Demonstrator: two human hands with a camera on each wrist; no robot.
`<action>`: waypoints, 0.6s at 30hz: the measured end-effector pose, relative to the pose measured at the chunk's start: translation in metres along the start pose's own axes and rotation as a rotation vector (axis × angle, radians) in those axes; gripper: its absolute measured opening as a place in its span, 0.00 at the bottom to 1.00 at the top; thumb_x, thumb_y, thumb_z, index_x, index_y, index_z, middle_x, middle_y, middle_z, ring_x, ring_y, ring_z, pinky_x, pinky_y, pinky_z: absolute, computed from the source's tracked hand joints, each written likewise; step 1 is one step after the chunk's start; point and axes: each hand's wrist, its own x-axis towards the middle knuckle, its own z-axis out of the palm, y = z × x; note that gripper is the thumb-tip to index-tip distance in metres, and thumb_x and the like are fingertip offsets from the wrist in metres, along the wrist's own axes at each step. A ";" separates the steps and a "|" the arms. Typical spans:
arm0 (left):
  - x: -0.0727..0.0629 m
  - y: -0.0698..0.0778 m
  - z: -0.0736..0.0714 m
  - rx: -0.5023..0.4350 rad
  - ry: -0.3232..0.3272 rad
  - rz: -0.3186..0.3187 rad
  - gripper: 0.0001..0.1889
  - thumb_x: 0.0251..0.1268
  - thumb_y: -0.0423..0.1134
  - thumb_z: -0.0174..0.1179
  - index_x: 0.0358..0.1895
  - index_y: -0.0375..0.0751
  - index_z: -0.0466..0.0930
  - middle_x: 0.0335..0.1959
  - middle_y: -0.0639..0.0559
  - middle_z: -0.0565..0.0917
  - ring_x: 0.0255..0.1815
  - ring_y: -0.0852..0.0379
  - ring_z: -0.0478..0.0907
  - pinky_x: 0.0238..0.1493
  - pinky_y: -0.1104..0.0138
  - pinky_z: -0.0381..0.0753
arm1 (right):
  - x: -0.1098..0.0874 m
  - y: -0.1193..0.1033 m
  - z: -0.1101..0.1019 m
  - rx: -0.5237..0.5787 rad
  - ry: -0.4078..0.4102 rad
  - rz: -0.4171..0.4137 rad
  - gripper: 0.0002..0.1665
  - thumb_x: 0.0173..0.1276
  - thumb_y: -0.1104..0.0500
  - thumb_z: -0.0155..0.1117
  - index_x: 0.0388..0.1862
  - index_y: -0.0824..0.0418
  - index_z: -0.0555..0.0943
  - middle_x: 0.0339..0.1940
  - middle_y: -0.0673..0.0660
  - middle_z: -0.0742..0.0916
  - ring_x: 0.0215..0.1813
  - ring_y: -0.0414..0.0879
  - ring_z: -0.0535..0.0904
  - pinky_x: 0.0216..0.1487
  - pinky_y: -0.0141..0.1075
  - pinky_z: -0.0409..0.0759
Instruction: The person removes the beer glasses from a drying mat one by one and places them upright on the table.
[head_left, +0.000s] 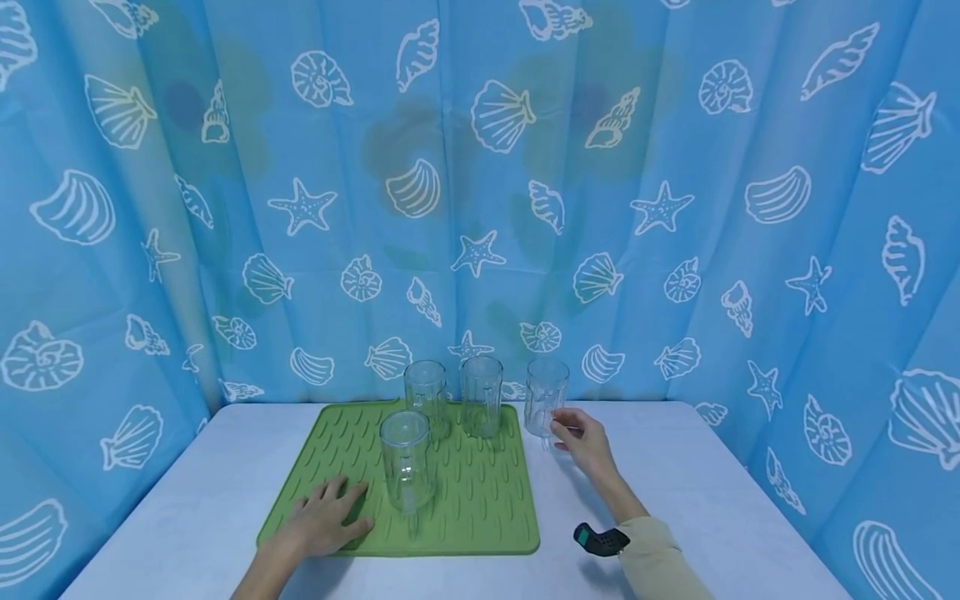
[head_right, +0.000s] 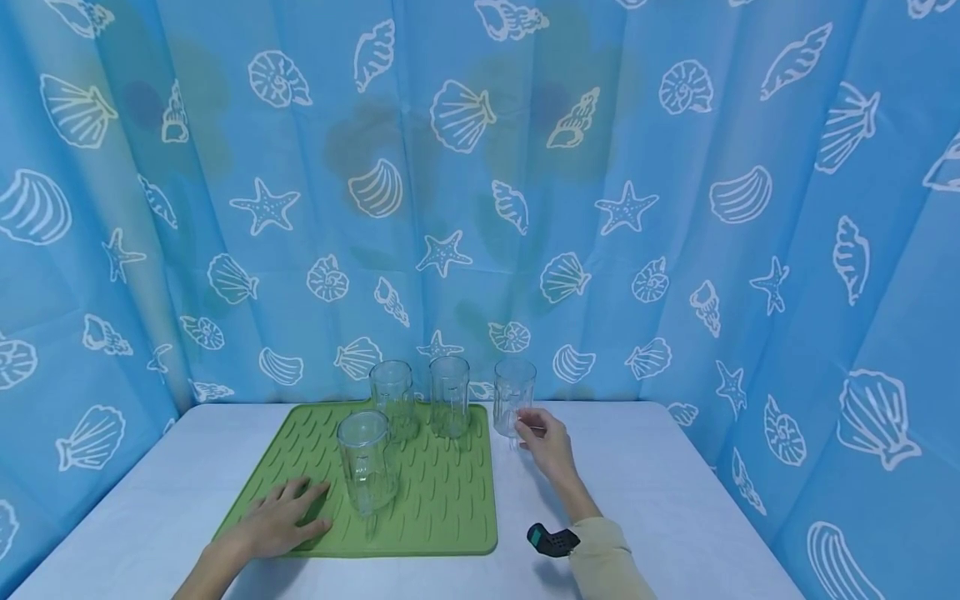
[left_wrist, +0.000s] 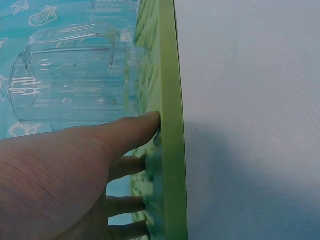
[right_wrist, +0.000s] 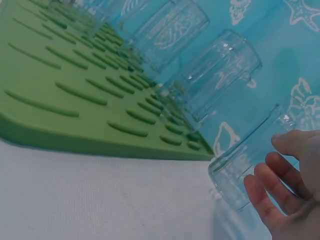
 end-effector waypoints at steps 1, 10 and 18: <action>0.000 0.000 0.000 0.003 0.001 0.001 0.37 0.67 0.60 0.57 0.72 0.41 0.65 0.72 0.29 0.60 0.72 0.24 0.56 0.64 0.28 0.57 | -0.001 -0.001 -0.001 0.013 0.000 0.001 0.18 0.72 0.59 0.62 0.58 0.62 0.78 0.55 0.64 0.83 0.54 0.53 0.83 0.44 0.33 0.86; -0.001 0.000 0.000 0.014 -0.003 0.006 0.37 0.68 0.60 0.56 0.72 0.40 0.64 0.73 0.29 0.60 0.72 0.24 0.55 0.64 0.28 0.57 | -0.007 -0.008 -0.006 0.065 -0.001 -0.012 0.18 0.72 0.57 0.62 0.58 0.61 0.78 0.54 0.63 0.83 0.50 0.51 0.84 0.43 0.32 0.86; -0.002 0.001 -0.001 0.016 -0.010 0.007 0.37 0.68 0.60 0.56 0.73 0.42 0.64 0.73 0.30 0.60 0.72 0.25 0.56 0.64 0.29 0.57 | -0.023 -0.026 -0.003 0.109 -0.055 -0.037 0.19 0.72 0.57 0.63 0.58 0.64 0.78 0.53 0.64 0.83 0.48 0.48 0.84 0.44 0.31 0.86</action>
